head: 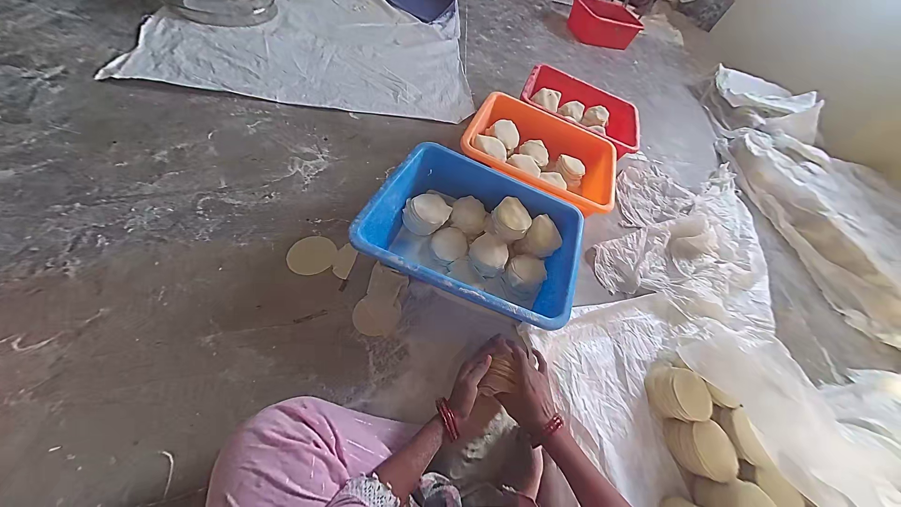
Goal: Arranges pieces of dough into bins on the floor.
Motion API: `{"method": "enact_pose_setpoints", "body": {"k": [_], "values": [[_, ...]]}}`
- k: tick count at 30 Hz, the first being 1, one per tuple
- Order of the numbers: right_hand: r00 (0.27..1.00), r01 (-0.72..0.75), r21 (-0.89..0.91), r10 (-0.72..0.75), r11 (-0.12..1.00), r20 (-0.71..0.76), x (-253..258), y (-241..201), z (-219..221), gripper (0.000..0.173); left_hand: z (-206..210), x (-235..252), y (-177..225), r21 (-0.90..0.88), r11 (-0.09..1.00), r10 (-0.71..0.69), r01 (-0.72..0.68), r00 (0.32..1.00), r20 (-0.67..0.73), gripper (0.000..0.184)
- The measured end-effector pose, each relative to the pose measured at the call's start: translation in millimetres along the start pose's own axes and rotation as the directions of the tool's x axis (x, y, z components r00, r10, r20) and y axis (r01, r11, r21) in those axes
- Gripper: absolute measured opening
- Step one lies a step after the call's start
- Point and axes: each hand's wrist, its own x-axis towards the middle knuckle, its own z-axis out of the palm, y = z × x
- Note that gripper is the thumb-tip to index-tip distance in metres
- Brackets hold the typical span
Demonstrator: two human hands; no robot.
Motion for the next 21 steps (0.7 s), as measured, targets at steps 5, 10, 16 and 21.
{"method": "enact_pose_setpoints", "body": {"k": [5, 10, 16, 21], "values": [[0.997, 0.007, 0.089, 0.000, 0.996, -0.077, -6.4, -1.7, -7.9, 0.086, -13.4, 6.8, 11.3, 0.109, 0.992, 0.065, -0.060, 0.997, -0.044, 0.057], [0.999, 0.031, -0.031, -0.031, 0.999, 0.019, 3.4, 0.8, -1.3, 0.088, -1.0, 1.2, 6.9, -0.006, 0.998, 0.055, -0.055, 0.998, -0.014, 0.046], [0.998, -0.005, -0.045, 0.009, 0.999, 0.069, 1.3, -2.6, -4.0, 0.101, -0.2, -0.3, 3.9, 0.045, 0.999, 0.023, -0.023, 1.000, 0.017, 0.047], [0.991, 0.072, 0.091, -0.062, 0.993, -0.116, 0.4, -0.8, -8.1, 0.077, -16.2, 10.9, 13.7, 0.013, 1.000, 0.015, -0.013, 0.992, -0.127, 0.058]]}}
